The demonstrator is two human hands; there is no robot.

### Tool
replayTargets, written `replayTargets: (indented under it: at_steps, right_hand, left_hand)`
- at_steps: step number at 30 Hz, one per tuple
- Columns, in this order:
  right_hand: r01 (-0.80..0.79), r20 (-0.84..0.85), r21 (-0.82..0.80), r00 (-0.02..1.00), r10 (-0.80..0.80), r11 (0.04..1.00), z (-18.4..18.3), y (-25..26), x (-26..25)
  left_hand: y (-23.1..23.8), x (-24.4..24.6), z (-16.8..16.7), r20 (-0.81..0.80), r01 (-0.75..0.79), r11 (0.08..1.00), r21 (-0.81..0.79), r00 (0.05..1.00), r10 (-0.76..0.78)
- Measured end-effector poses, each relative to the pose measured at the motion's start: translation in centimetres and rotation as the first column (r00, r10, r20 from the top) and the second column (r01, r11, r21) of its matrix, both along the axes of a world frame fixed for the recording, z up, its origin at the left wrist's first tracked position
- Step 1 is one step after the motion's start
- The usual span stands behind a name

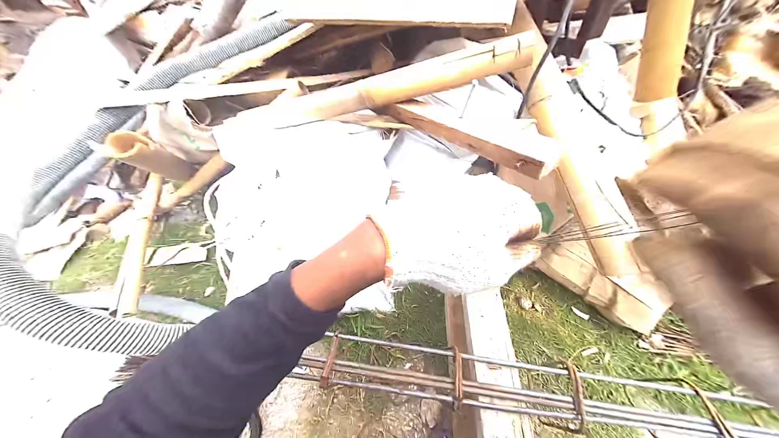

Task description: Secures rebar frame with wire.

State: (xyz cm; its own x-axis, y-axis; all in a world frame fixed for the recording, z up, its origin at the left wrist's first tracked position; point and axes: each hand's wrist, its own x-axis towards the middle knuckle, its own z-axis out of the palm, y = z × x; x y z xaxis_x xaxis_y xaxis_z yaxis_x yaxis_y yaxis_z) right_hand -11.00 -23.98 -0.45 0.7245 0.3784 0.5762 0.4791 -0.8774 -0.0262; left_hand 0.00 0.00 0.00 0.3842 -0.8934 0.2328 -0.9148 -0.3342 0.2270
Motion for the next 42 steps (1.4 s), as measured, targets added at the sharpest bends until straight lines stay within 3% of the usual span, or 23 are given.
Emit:
replayTargets:
  at_steps: [2,5,7,12,17,22,26,30,36,39,42]
  right_hand:
    - [-0.047,-0.017,-0.058,0.999,0.047,0.997,-4.4,0.5,0.2]
    - [-0.008,-0.139,0.06,0.99,0.016,0.998,-9.3,0.0,-0.7]
    - [-0.019,-0.219,0.08,0.975,0.036,0.997,-11.2,-0.3,-1.2]
    - [0.001,-0.389,-0.005,0.921,-0.003,1.0,-13.8,-0.7,-2.2]
    - [0.01,-0.514,-0.093,0.856,-0.056,0.996,-15.7,-1.1,-2.3]
    - [0.001,-0.61,-0.13,0.789,-0.08,0.992,-16.9,-0.3,-1.4]
    - [-0.009,-0.614,-0.126,0.786,-0.071,0.992,-17.3,0.2,-0.9]
    - [-0.023,-0.66,-0.124,0.749,-0.065,0.992,-17.6,0.5,-0.5]
    - [-0.03,-0.699,-0.097,0.714,-0.047,0.995,-18.6,0.8,0.1]
    - [-0.044,-0.756,-0.178,0.646,-0.108,0.983,-18.5,1.5,0.6]
    - [-0.049,-0.709,-0.327,0.673,-0.211,0.944,-18.2,2.4,1.2]
  left_hand:
    - [-0.4,-0.1,-1.4,0.003,0.073,0.997,0.029,0.997,-0.073]
    - [-0.6,-0.3,-4.8,-0.019,0.151,0.986,0.076,0.989,-0.15]
    - [-0.5,-1.0,-7.1,-0.063,0.131,0.983,0.13,0.99,-0.124]
    - [-0.1,-1.6,-11.5,-0.188,0.059,0.973,0.224,0.982,-0.017]
    - [2.3,-1.6,-14.4,-0.202,-0.05,0.916,0.397,0.969,0.14]
    - [2.2,-3.8,-18.1,-0.401,-0.045,0.824,0.565,0.858,0.322]
    - [1.5,-4.9,-20.7,-0.426,-0.073,0.868,0.492,0.849,0.313]
    - [1.3,-5.3,-20.9,-0.426,-0.037,0.875,0.482,0.863,0.271]
    - [2.4,-5.1,-22.6,-0.449,-0.077,0.951,0.301,0.868,0.212]
    - [2.5,-5.3,-23.2,-0.414,-0.1,0.953,0.286,0.884,0.217]
    - [2.6,-5.7,-23.2,-0.391,-0.168,0.941,0.292,0.878,0.278]
